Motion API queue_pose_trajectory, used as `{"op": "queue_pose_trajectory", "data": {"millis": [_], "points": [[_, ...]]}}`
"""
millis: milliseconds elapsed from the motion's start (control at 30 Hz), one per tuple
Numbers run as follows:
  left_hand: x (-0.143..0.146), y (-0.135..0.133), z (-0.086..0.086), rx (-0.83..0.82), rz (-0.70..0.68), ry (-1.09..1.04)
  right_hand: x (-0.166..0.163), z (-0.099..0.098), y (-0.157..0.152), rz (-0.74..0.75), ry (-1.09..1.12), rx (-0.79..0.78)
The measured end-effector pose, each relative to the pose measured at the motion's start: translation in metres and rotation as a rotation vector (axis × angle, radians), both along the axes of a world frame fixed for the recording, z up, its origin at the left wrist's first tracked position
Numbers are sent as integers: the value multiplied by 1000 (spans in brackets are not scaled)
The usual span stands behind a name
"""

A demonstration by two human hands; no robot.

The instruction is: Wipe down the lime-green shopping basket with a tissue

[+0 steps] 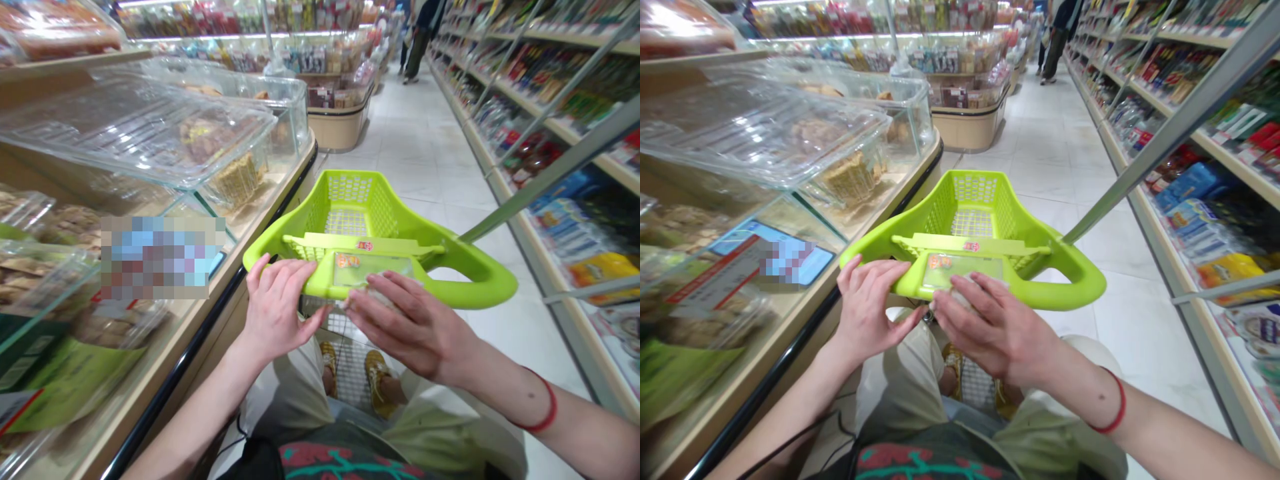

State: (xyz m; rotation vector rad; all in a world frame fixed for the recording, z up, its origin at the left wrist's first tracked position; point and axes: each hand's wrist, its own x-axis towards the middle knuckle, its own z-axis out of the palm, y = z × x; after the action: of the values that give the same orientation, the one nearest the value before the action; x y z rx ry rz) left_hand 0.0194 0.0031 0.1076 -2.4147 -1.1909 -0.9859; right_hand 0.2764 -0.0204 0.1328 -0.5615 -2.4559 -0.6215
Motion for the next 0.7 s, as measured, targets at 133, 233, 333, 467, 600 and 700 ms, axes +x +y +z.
{"op": "queue_pose_trajectory", "data": {"millis": [133,233,333,467,600,700], "points": [[2,0,-1,16,-3,-16,36,-3,-9,-30,-15,-3],[3,0,-1,17,-6,-26,40,-5,-9,-60,6,7],[3,0,-2,4,3,-30,18,-4,-3,-48,12,13],[3,-1,-1,-14,4,-40,-31,2,9,43,116,-32],[1,-2,1,-21,1,-40,-49,5,12,61,163,-101],[-1,-1,1,-15,-2,-29,-26,3,5,57,155,-178]]}}
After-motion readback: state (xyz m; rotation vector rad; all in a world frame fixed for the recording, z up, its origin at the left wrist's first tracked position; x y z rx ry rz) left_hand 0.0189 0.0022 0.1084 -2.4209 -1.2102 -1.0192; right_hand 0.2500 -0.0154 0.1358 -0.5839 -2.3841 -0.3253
